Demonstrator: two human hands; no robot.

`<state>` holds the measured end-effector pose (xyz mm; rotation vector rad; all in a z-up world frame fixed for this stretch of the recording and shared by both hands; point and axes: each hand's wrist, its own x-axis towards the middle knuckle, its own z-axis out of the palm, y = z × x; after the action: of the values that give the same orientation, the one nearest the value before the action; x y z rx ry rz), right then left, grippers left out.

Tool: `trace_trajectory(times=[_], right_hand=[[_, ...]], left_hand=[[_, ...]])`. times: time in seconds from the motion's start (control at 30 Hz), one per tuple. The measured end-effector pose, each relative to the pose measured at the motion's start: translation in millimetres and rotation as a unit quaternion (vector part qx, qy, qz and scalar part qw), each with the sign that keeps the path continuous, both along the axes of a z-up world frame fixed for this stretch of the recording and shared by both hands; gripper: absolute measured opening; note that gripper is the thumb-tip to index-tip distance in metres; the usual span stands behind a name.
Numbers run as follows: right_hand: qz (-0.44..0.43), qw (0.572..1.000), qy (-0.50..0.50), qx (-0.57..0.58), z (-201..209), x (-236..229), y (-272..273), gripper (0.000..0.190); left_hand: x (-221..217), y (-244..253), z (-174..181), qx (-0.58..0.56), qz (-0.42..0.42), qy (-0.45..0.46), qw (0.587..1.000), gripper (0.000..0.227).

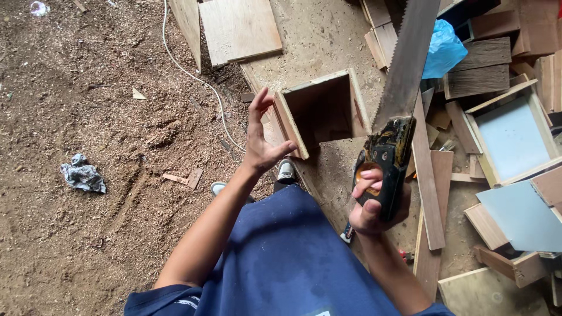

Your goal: The person uses a hand saw to sand the edges of a small wooden box. They hold the box with one hand and move the saw back and forth along the edges to smooth the surface.

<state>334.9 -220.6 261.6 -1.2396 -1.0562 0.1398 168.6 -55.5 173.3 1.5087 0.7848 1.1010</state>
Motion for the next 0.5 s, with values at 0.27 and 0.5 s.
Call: trace_trajectory(times=[0.27,0.5], right_hand=[[0.006,0.998,0.065,0.026,17,1,1,0.055],[0.077,0.993,0.087,0.019,14,-5,-16,0.059]], left_hand=[[-3,10,-8,0.001,0.005,0.147,0.989,0.086],[-13,-3,-43,-0.094,0.058,0.088,0.990,0.080]])
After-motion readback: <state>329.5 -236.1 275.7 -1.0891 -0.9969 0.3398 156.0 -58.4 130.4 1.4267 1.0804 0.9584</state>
